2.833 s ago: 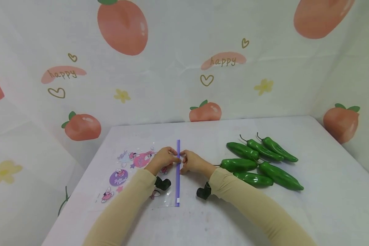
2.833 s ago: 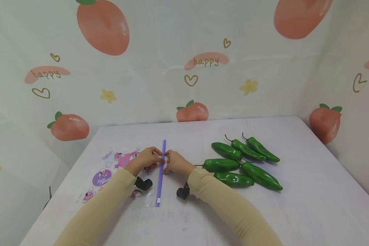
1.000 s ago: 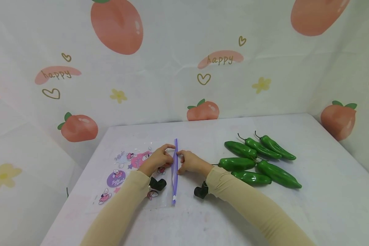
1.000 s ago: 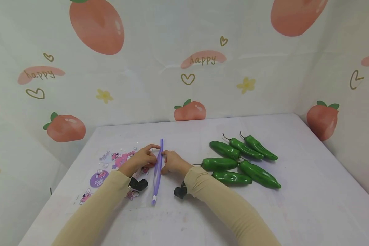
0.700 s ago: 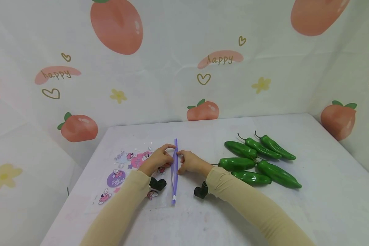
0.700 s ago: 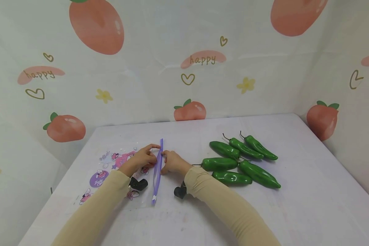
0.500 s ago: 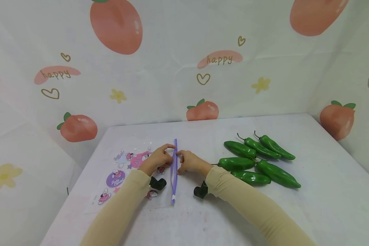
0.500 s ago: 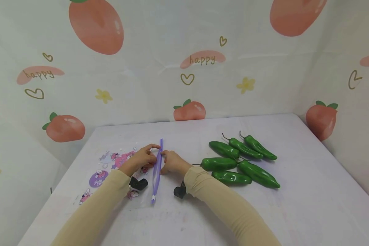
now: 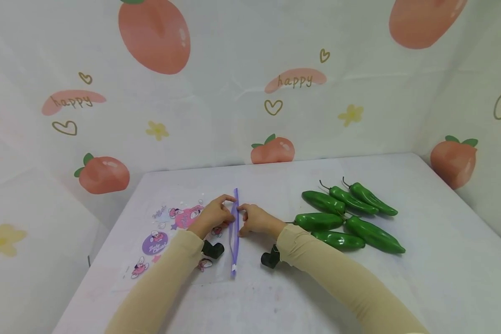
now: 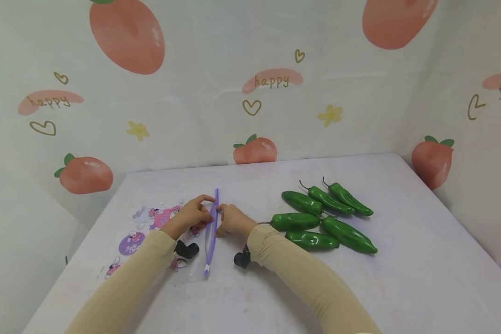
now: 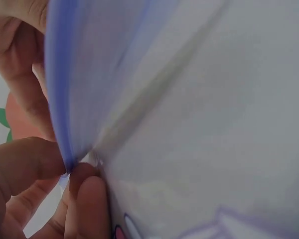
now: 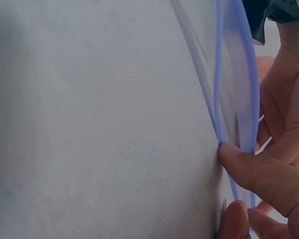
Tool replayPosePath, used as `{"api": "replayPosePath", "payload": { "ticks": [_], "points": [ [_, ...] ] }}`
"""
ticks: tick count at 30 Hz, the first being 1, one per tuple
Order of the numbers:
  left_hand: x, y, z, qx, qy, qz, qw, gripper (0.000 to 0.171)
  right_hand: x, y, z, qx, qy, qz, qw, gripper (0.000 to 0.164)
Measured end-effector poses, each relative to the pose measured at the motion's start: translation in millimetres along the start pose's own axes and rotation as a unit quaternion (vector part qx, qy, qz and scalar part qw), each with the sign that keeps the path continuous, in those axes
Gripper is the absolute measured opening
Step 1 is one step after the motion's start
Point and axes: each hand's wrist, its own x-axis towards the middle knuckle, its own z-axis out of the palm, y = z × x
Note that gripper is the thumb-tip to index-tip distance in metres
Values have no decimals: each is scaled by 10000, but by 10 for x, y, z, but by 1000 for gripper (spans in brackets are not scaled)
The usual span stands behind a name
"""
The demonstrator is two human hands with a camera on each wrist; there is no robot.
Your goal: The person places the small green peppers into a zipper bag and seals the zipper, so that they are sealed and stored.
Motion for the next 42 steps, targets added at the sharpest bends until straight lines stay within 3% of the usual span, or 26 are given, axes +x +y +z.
{"api": "replayPosePath", "payload": {
  "ticks": [6, 13, 20, 30, 37, 42],
  "points": [
    [-16, -13, -18, -228, 0, -23, 9997, 52, 13, 23, 16, 40, -3, 24, 10000, 78],
    [-22, -44, -18, -274, 58, -305, 9991, 36, 12, 46, 43, 28, 1, -110, 9999, 78],
    [0, -75, -16, -706, -12, -381, 9968, 25, 13, 51, 34, -2, 38, -114, 9999, 77],
    [-32, -57, -95, -1064, -310, -268, 9935, 36, 12, 18, 27, -115, 71, 49, 9999, 78],
    [-114, 4, -280, -1315, -462, -138, 9901, 45, 8, 12, 33, -75, 103, 19, 9999, 78],
    [-178, 69, -434, -1560, -765, 70, 9848, 52, 5, 10, 33, -126, 94, 29, 9999, 78]
  ]
}}
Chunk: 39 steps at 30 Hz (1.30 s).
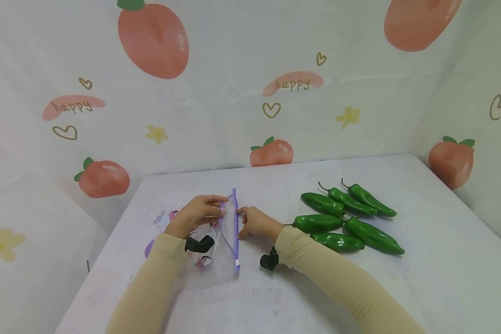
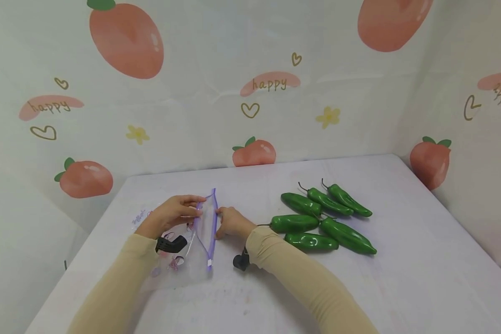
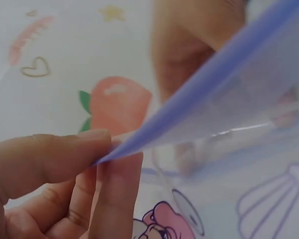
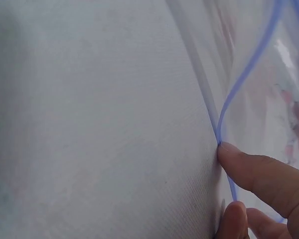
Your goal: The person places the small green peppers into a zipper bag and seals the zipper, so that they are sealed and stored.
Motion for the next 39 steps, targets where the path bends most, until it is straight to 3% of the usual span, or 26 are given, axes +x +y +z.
{"api": "replayPosePath", "payload": {
  "ticks": [12, 26, 39],
  "points": [
    [-128, 123, -141, -559, -386, 444, 9967, 51, -1, -20, -3, -82, 17, 46, 10000, 77],
    [-198, 203, -167, -782, -485, 498, 9945, 51, -2, -3, -12, -70, -10, -155, 9999, 78],
    [-224, 224, -192, -989, -556, 581, 9918, 30, -3, -7, -5, -87, -29, -99, 9999, 78]
  ]
}}
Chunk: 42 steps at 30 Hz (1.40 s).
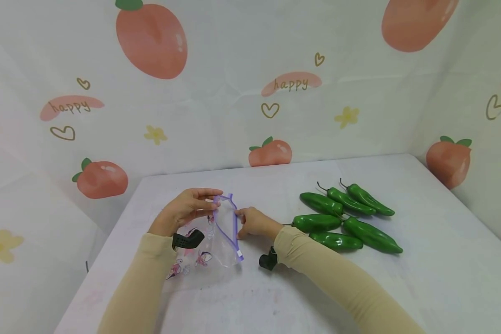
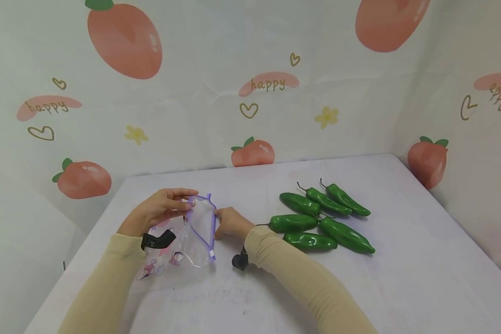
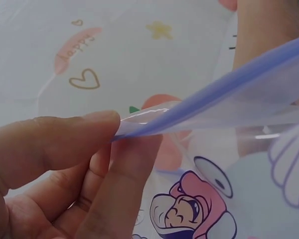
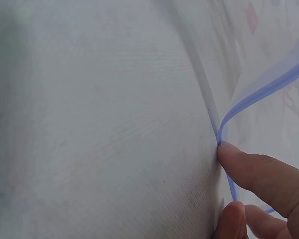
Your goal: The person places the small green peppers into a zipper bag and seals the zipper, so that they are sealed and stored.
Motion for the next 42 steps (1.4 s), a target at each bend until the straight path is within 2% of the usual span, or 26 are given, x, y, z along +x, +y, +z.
{"api": "replayPosePath", "payload": {
  "ticks": [9, 18, 24, 32, 42],
  "points": [
    [0, 5, -13, -54, -48, 8, 10000, 48, 1, 0, 5, 38, -6, 14, 10000, 79],
    [-5, 8, -3, -9, 2, -125, 9999, 49, 15, 5, 3, 26, -4, -42, 10000, 79],
    [20, -72, 13, 309, 69, -210, 9993, 51, -7, -11, 1, -11, 7, -5, 10000, 79],
    [89, -226, 66, 249, 314, -456, 9982, 46, -29, -24, -4, 66, -21, 16, 10000, 79],
    [110, -319, 93, 305, 389, -567, 9972, 48, -20, -6, 3, 116, 24, -49, 9999, 80]
  ]
}}
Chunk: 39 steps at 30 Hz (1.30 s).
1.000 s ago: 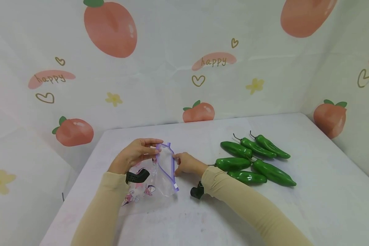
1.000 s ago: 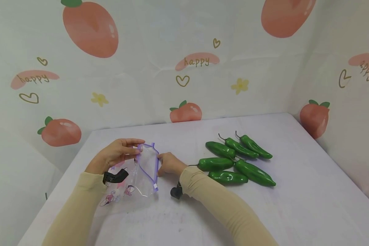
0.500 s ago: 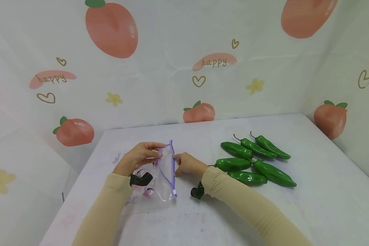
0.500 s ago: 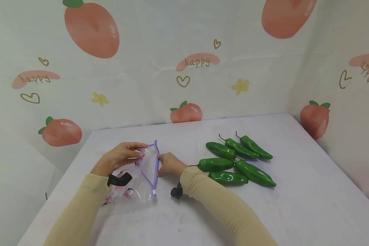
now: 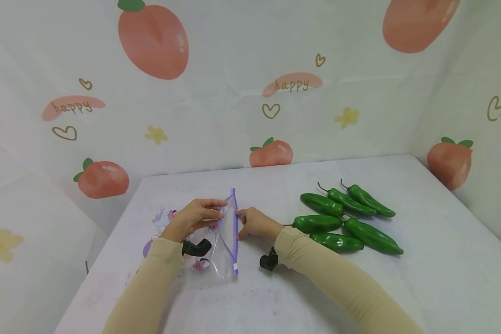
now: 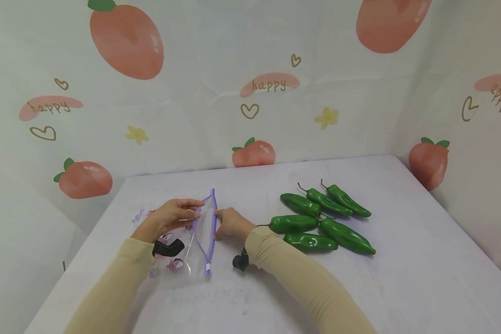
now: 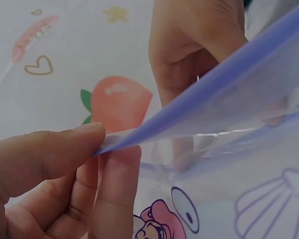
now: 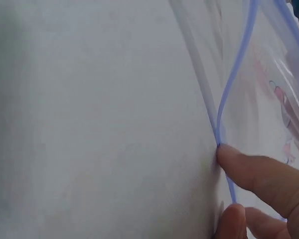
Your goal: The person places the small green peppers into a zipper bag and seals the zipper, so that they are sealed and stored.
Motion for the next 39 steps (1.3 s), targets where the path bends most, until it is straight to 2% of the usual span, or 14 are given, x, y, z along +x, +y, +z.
{"api": "replayPosePath", "payload": {
  "ticks": [11, 15, 19, 25, 34, 39],
  "points": [
    [17, -49, 23, -7, -41, -32, 10000, 48, -67, -15, 16, 33, 266, 276, 9993, 86],
    [12, -51, 33, -4, 0, -60, 10000, 48, -147, -43, -73, 330, 326, 396, 9981, 84],
    [14, -45, 33, -18, 72, -135, 9999, 49, -255, -75, -236, 690, 328, 320, 9966, 79],
    [6, -43, 18, -19, 142, -145, 9998, 49, -431, -116, -522, 1126, 320, 7, 9931, 78],
    [-31, -17, -10, -136, 40, -38, 9999, 50, -753, -58, -895, 1327, 364, -753, 9876, 73],
    [-50, 4, -31, -105, 66, 7, 9999, 49, -901, 26, -1027, 1414, 571, -1077, 9824, 71]
  ]
}}
